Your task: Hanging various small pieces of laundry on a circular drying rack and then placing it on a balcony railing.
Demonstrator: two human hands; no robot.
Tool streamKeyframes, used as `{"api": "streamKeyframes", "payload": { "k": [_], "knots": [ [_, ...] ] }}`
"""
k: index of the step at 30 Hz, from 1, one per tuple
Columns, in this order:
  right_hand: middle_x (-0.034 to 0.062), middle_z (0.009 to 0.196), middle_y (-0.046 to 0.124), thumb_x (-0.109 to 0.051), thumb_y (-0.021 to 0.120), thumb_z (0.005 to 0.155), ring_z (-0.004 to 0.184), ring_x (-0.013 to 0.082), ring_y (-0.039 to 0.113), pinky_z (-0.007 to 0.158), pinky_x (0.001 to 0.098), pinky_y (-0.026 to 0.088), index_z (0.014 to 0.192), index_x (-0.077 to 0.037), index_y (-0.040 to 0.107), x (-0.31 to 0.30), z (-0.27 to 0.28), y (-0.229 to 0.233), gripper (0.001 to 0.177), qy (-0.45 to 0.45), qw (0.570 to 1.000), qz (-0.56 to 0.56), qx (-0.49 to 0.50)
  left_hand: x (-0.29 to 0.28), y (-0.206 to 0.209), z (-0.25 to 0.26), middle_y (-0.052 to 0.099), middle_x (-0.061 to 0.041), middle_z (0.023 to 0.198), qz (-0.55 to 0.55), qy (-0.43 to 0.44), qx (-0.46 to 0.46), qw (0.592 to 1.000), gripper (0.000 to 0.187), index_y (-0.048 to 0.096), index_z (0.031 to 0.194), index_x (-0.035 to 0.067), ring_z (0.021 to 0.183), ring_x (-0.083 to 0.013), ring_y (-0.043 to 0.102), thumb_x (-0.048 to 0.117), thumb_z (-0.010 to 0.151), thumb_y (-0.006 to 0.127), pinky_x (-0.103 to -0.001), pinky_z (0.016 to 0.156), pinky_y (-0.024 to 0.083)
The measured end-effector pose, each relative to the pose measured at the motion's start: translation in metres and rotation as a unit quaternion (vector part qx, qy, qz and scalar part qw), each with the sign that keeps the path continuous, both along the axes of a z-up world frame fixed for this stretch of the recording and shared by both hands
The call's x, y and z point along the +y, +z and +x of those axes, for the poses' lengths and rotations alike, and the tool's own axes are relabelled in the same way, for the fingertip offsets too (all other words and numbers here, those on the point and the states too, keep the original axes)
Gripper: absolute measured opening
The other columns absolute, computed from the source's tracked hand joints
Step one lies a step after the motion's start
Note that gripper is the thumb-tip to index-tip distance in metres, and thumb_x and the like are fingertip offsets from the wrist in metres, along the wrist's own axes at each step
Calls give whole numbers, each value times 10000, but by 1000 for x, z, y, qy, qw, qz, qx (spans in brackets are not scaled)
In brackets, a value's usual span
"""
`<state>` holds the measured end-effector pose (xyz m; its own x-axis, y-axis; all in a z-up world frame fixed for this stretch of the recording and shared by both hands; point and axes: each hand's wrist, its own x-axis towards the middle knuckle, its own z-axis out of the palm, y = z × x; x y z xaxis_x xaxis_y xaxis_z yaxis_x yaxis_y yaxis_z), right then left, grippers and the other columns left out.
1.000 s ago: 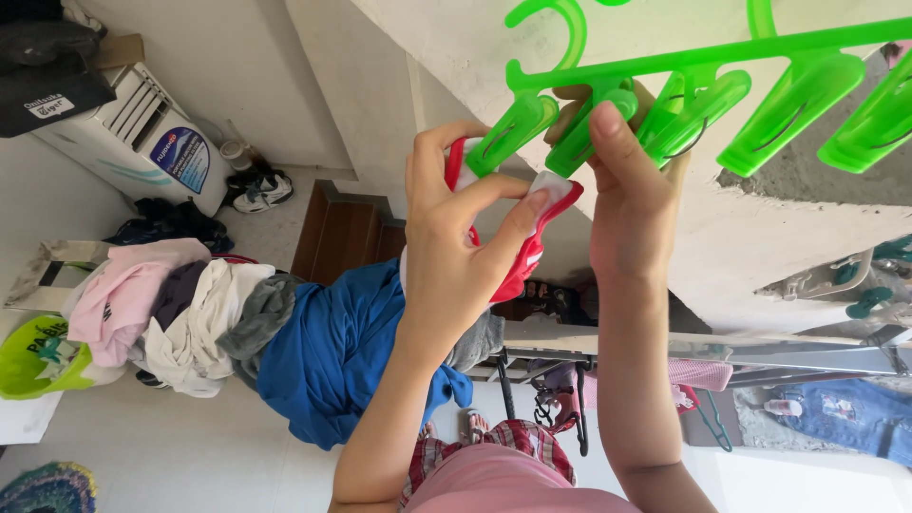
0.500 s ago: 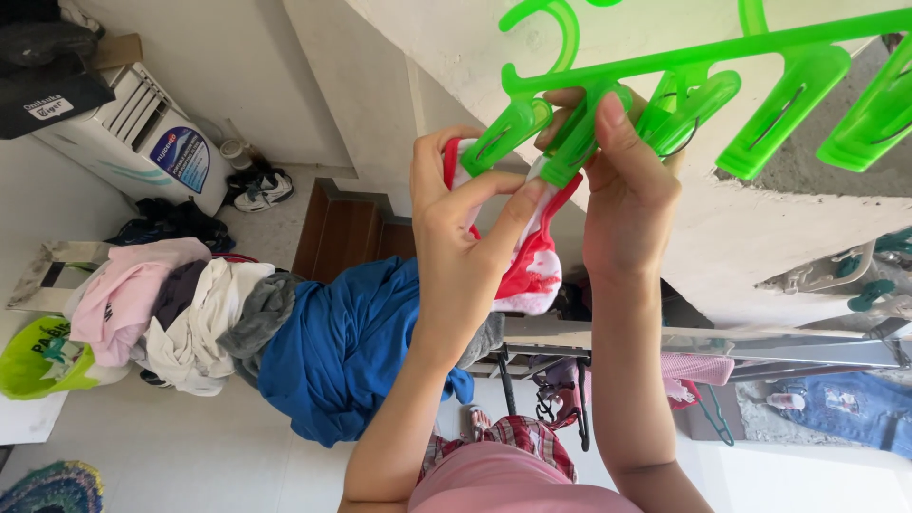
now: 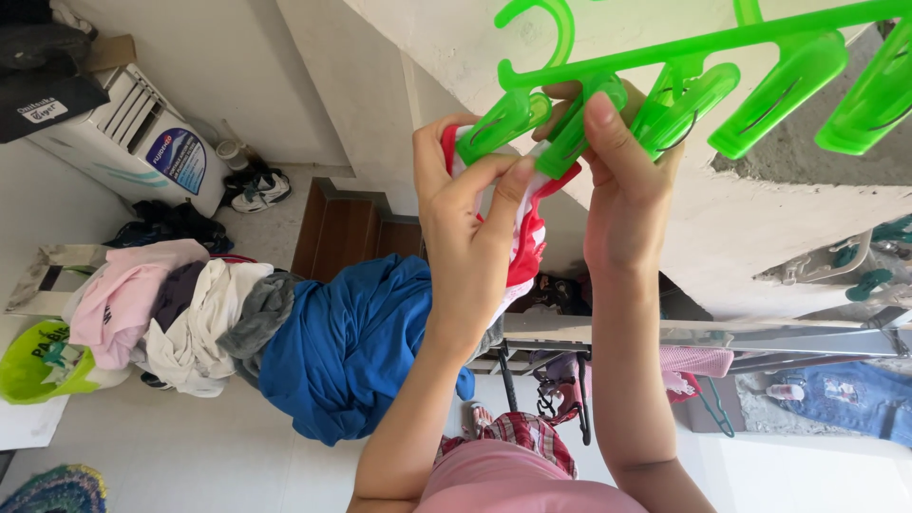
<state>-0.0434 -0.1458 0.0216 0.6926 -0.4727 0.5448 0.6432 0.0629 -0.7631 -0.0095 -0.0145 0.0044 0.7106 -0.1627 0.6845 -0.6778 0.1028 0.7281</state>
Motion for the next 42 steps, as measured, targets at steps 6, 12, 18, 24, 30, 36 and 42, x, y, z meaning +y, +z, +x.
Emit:
{"api": "streamKeyframes", "payload": {
  "k": [6, 12, 18, 24, 30, 36, 42],
  "knots": [
    [124, 1173, 698, -256, 659, 1089, 1050, 212, 683, 984, 353, 559, 1330, 43, 627, 1, -3, -4, 386, 2, 1000, -22, 17, 1, 4, -1, 535, -122, 1314, 25, 40, -23, 999, 198, 764, 1045, 38, 1236, -276, 549, 220, 1054, 688, -393, 1136, 445],
    [76, 1408, 616, -356, 625, 1092, 1353, 180, 573, 1203, 351, 439, 1541, -10, 445, -23, -11, -47, 595, 114, 984, -117, 67, 15, -19, 12, 465, -134, 1408, 60, -10, -113, 992, 260, 734, 1303, 80, 1328, -283, 535, 80, 1044, 720, -342, 1086, 511],
    [70, 1358, 654, -226, 688, 985, 1258, 155, 606, 1100, 341, 483, 1475, -5, 491, -24, -41, -118, 573, 75, 970, -82, 214, 15, -71, 16, 355, -152, 1515, -70, -138, 24, 988, 631, 340, 1404, 79, 1226, -203, 583, 29, 922, 744, -332, 928, 552],
    [42, 1218, 700, -160, 665, 1015, 1097, 92, 639, 959, 281, 534, 1352, -4, 606, -44, -70, -240, 376, -65, 965, -25, 251, 3, -175, 16, 438, -158, 1581, -2, -269, 139, 953, 747, 277, 1612, 31, 1458, -230, 462, 146, 1022, 721, -380, 1249, 353],
    [-3, 1096, 670, -199, 592, 1114, 1000, 77, 591, 883, 247, 513, 1281, -11, 648, -35, -88, -288, 257, -123, 960, 13, 251, -35, -301, -3, 511, -159, 1535, -5, -301, 304, 904, 630, 423, 1546, 3, 1400, -204, 488, 315, 1056, 665, -395, 1220, 342],
    [62, 1361, 591, -179, 608, 1031, 1274, 146, 539, 1064, 301, 442, 1435, -31, 522, -59, -153, -254, 438, -108, 959, -97, 242, -63, -373, -59, 470, -108, 1514, -104, -129, 460, 872, 668, 325, 1537, 114, 1407, -224, 478, 522, 1029, 475, -445, 1173, 353],
    [66, 1392, 617, -277, 527, 1062, 1302, 177, 582, 1110, 359, 445, 1464, -84, 506, -138, -314, -312, 446, -130, 947, 108, 275, -165, -407, -211, 525, -66, 1437, -123, -311, 595, 731, 592, 421, 1527, 138, 1342, -207, 508, 447, 1028, 498, -408, 1150, 373]
  ]
}}
